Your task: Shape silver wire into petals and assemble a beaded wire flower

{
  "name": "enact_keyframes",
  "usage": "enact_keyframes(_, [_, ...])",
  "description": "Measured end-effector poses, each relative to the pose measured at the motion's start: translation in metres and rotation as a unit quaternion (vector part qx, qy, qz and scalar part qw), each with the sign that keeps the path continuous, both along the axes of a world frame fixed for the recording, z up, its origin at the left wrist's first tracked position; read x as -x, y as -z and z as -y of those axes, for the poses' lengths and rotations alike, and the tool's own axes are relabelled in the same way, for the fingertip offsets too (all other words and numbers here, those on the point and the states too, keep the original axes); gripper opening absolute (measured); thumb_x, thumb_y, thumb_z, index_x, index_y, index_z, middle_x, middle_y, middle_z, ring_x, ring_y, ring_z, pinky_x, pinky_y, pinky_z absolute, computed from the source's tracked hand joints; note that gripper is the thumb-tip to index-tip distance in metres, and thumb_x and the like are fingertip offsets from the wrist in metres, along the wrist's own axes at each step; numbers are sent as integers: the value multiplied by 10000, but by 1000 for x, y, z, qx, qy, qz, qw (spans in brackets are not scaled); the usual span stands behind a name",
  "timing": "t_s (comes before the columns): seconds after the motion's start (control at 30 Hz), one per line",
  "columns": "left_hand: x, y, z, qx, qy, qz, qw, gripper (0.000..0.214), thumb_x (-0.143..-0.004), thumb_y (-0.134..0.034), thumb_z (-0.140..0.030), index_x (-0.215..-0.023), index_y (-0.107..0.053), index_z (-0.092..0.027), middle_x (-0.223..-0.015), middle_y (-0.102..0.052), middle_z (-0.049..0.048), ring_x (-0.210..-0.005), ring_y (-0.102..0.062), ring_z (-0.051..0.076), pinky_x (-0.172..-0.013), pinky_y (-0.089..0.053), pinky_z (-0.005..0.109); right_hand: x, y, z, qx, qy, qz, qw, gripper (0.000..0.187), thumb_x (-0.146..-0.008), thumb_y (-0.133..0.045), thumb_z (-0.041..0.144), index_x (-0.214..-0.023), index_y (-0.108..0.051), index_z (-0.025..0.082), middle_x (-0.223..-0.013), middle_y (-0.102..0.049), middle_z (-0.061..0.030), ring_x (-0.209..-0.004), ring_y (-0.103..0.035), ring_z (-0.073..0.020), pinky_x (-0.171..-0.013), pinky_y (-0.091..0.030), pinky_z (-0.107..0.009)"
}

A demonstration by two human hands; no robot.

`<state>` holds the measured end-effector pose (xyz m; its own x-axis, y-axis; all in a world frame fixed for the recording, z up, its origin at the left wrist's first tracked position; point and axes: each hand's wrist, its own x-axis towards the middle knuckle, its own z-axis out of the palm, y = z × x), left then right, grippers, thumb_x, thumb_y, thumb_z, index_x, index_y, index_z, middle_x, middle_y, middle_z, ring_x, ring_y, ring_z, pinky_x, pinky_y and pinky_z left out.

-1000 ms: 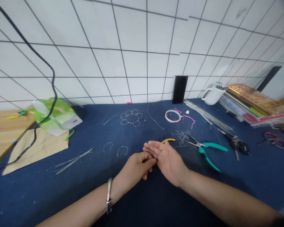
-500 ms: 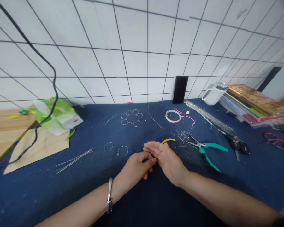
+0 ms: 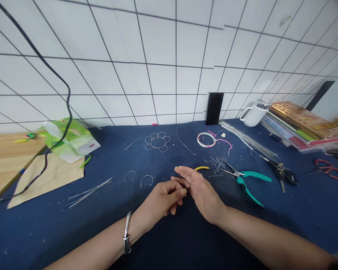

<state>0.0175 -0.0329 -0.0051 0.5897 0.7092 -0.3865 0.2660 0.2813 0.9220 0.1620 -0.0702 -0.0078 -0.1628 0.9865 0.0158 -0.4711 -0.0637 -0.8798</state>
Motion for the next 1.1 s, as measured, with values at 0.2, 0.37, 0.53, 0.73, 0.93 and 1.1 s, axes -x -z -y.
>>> enact_keyframes(0.2, [6, -7, -2, 20, -9, 54, 998, 295, -789, -515, -412, -674, -500, -141, -584, -493, -37, -412, -395, 34, -367, -238, 159, -2, 0, 0, 8, 53, 88, 995, 313, -882, -379, 402, -1068, -567, 235, -1111, -566, -67, -1031, -512, -212, -904, -360, -408])
enact_keyframes(0.37, [12, -10, -4, 42, -16, 81, 996, 284, -790, -521, -413, -705, -515, -143, -562, -494, -36, -397, -374, 32, -366, -205, 168, -3, -3, -1, -2, 88, 180, 980, 197, -835, -497, 356, -902, -614, 214, -826, -600, -22, -824, -549, -169, -786, -402, -334])
enact_keyframes(0.53, [12, -12, -2, 51, -8, 86, 995, 297, -778, -537, -416, -657, -501, -148, -466, -446, -55, -376, -364, 37, -365, -194, 173, -2, -8, 1, -26, 71, 203, 976, 127, -810, -539, 307, -828, -609, 204, -751, -581, 0, -721, -527, -138, -695, -410, -288])
enact_keyframes(0.73, [11, -12, -2, 71, -7, 113, 991, 298, -777, -536, -422, -683, -532, -139, -541, -499, -31, -394, -399, 36, -376, -221, 176, -2, -6, 2, -19, 62, 190, 980, 83, -786, -571, 276, -784, -590, 195, -708, -567, 11, -707, -525, -132, -686, -408, -282])
enact_keyframes(0.93, [11, -11, -5, 87, -18, 147, 985, 295, -797, -511, -425, -849, -560, -138, -671, -565, 10, -455, -469, 53, -409, -305, 179, -6, -5, -3, -14, 103, 181, 978, 131, -802, -541, 290, -753, -598, 183, -733, -588, -4, -736, -542, -147, -731, -410, -310])
enact_keyframes(1.1, [11, -11, -6, 96, -10, 154, 983, 249, -772, -557, -393, -788, -539, -145, -656, -551, -10, -447, -456, 44, -396, -303, 170, -6, -4, -5, -11, 101, 196, 975, 127, -779, -573, 292, -736, -615, 180, -706, -595, -1, -717, -541, -147, -716, -412, -309])
